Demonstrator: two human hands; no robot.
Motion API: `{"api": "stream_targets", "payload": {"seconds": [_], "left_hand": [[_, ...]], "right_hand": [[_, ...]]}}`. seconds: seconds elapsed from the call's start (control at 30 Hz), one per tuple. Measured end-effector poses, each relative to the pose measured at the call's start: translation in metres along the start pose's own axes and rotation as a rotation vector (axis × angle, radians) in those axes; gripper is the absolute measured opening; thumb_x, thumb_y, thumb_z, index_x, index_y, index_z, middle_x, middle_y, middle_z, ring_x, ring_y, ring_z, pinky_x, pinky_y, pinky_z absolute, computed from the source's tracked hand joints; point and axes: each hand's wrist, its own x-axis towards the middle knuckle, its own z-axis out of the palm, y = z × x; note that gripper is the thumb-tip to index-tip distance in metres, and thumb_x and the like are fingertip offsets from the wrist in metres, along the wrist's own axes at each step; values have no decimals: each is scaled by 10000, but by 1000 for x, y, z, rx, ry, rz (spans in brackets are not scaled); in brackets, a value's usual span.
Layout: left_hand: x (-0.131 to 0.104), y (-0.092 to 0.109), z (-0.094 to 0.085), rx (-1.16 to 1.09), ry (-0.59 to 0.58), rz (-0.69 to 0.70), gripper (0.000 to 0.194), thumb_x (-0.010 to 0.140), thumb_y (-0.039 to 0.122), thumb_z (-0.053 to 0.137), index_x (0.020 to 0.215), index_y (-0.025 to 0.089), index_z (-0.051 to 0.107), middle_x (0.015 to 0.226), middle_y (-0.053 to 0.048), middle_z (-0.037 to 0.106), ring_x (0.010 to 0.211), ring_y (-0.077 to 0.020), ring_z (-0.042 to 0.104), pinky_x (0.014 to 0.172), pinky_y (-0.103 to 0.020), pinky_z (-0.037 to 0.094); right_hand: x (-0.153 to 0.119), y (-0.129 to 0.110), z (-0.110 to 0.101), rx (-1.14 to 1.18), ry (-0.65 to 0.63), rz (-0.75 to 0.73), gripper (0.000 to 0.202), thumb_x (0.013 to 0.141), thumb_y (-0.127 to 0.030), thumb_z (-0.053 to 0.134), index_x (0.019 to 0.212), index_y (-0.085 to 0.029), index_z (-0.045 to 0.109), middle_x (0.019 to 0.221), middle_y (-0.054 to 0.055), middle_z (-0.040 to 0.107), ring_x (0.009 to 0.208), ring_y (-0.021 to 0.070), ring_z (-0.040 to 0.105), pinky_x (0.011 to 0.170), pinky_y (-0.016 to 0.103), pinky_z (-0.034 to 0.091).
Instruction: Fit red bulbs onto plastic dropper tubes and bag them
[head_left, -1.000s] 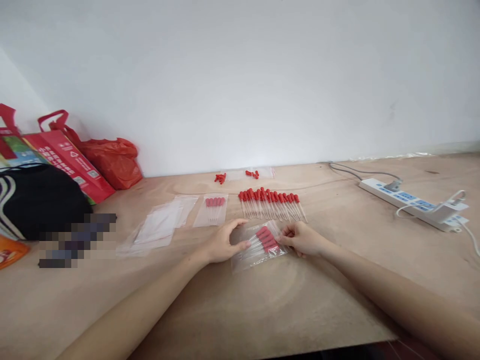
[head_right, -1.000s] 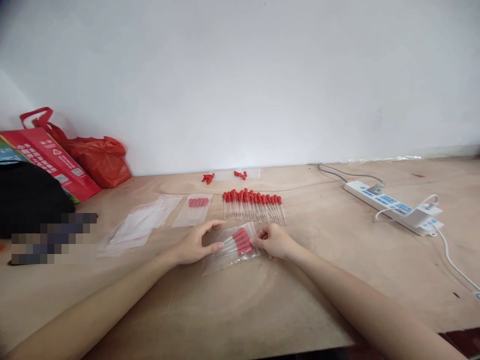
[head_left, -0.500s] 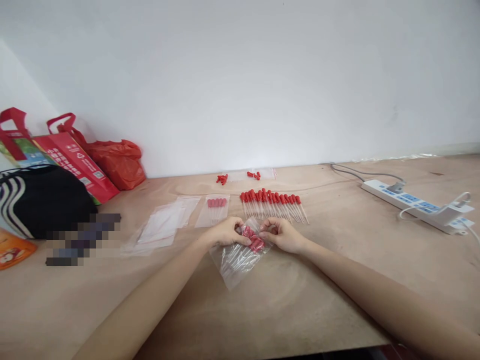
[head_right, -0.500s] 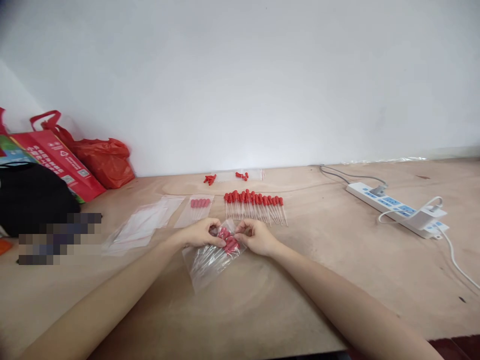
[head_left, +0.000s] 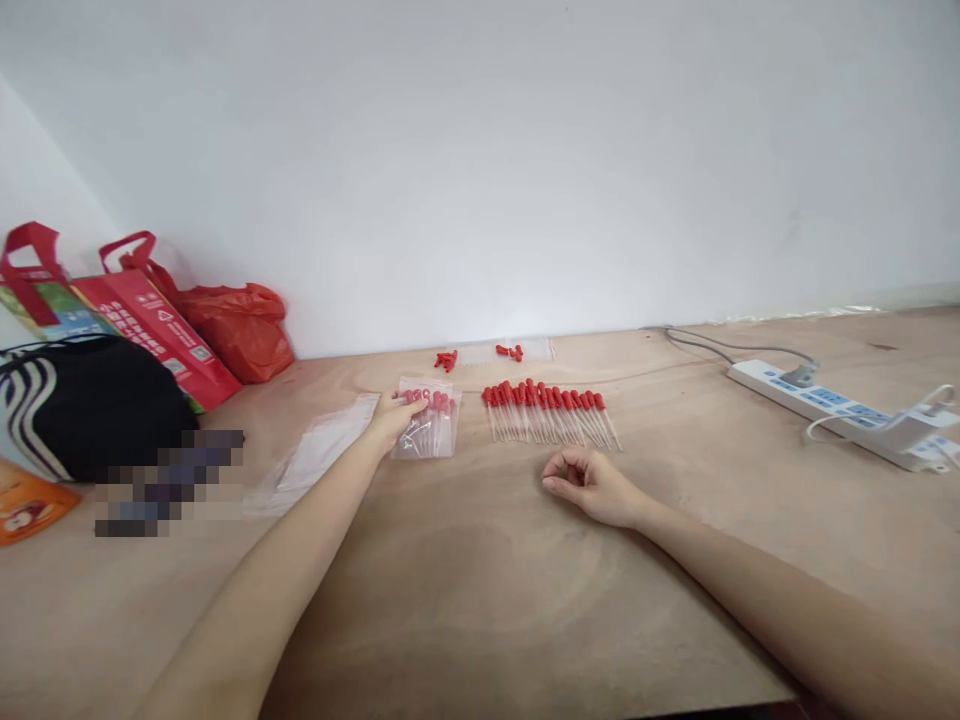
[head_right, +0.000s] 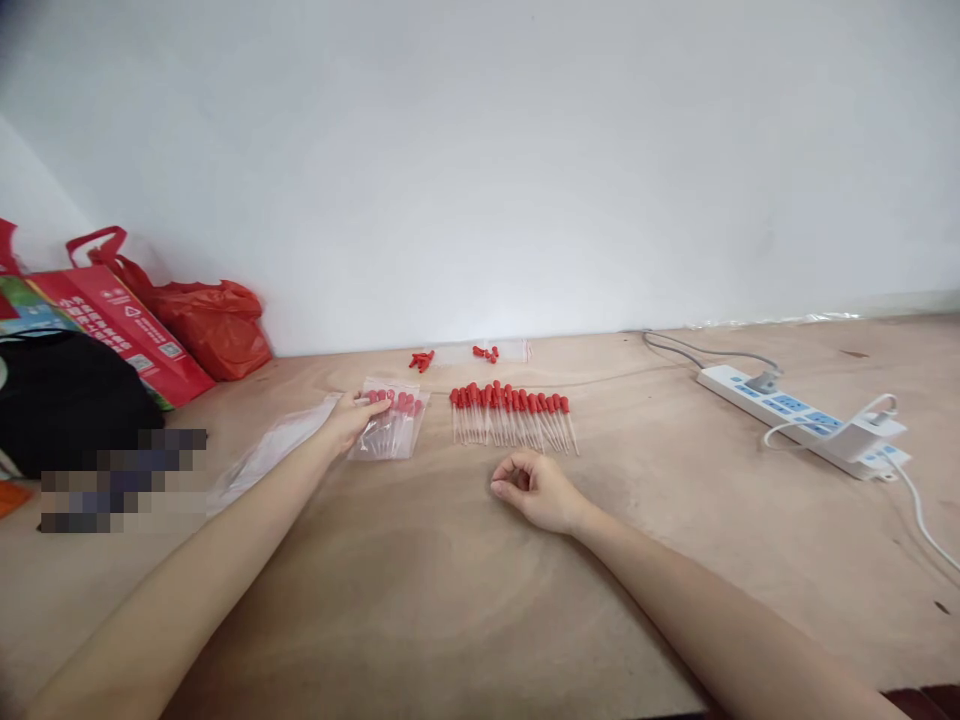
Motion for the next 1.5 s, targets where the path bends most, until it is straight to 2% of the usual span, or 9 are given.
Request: {"api": "stream_targets", "payload": {"seconds": [0.13, 0.27, 0.47, 0.73, 0.93, 1.03, 1.23, 1.33, 1.5], "left_hand": [[4, -2, -6, 227, 174, 79, 532, 633, 200, 670, 1091, 125, 412, 1101, -151, 529, 1092, -286, 471, 926, -437, 347], [-11, -13, -44, 431, 237, 161, 381, 684, 227, 558, 1048, 124, 503, 1241, -167, 428, 1244, -341, 245, 1019, -467, 160], [-21, -51, -93, 981, 174, 41, 542, 780, 388, 377, 1117, -22, 482, 1215, -286, 437, 1166, -419, 345, 915, -515, 292], [-18, -58, -97, 1022, 106, 62, 397, 808, 223, 290, 960, 50, 614, 1095, -228, 561, 1055, -364, 494, 851, -478, 390], [-46, -28, -85, 983, 193, 312, 482, 871, 249, 210, 1203, 11, 466, 1349, -194, 340, 1285, -309, 213, 1026, -479, 194], [-79, -11, -57, 946, 22, 551, 450, 867, 261, 262, 1229, 89, 467, 1350, -110, 375, 1284, -247, 243, 1057, -396, 178], [-134, 12, -6, 759, -799, 1109, 407, 889, 257, 375, 1267, 405, 363, 1429, 16, 221, 1311, -240, 159, 1040, -478, 122], [-136, 22, 0, 691, -948, 1208, 369, 850, 294, 493, 1172, 470, 454, 1412, 33, 264, 1288, -269, 202, 1017, -487, 152], [-133, 34, -5, 631, -1043, 1222, 425, 826, 124, 485, 1023, 490, 570, 1242, 39, 469, 1082, -218, 412, 900, -387, 314]], "right_hand": [[-1, -3, -1, -18, 2, 11, 133, 707, -302, 579, 708, -169, 574, 625, -23, 487, 504, 66, 374, 469, 202, 322], [-2, -7, -2, -49, 1, 7, 138, 708, -304, 577, 698, -167, 579, 658, -15, 501, 513, 66, 387, 471, 201, 327], [-1, -8, -2, -65, -34, -1, 148, 709, -313, 576, 678, -169, 583, 652, -10, 508, 513, 72, 400, 477, 209, 335], [-2, -7, -3, -73, -42, 8, 146, 708, -315, 579, 682, -172, 589, 619, -18, 492, 515, 76, 392, 482, 213, 329], [0, -7, -3, -3, -33, 44, 179, 701, -348, 592, 697, -169, 576, 579, -30, 476, 494, 68, 383, 458, 201, 334], [1, -5, -2, 112, -32, 104, 259, 696, -418, 593, 749, -166, 559, 578, -35, 472, 474, 63, 397, 423, 190, 348], [5, -1, -4, 241, 49, 157, 461, 769, -589, 390, 767, -152, 534, 569, -31, 489, 370, 46, 369, 351, 187, 334], [4, -3, -10, 81, 66, 87, 469, 792, -563, 378, 807, -143, 587, 663, 20, 576, 431, 70, 434, 404, 212, 371], [-3, -15, -15, -299, -165, -427, 360, 748, -429, 560, 1056, -250, 611, 1106, 61, 588, 983, 206, 519, 850, 365, 395]]}}
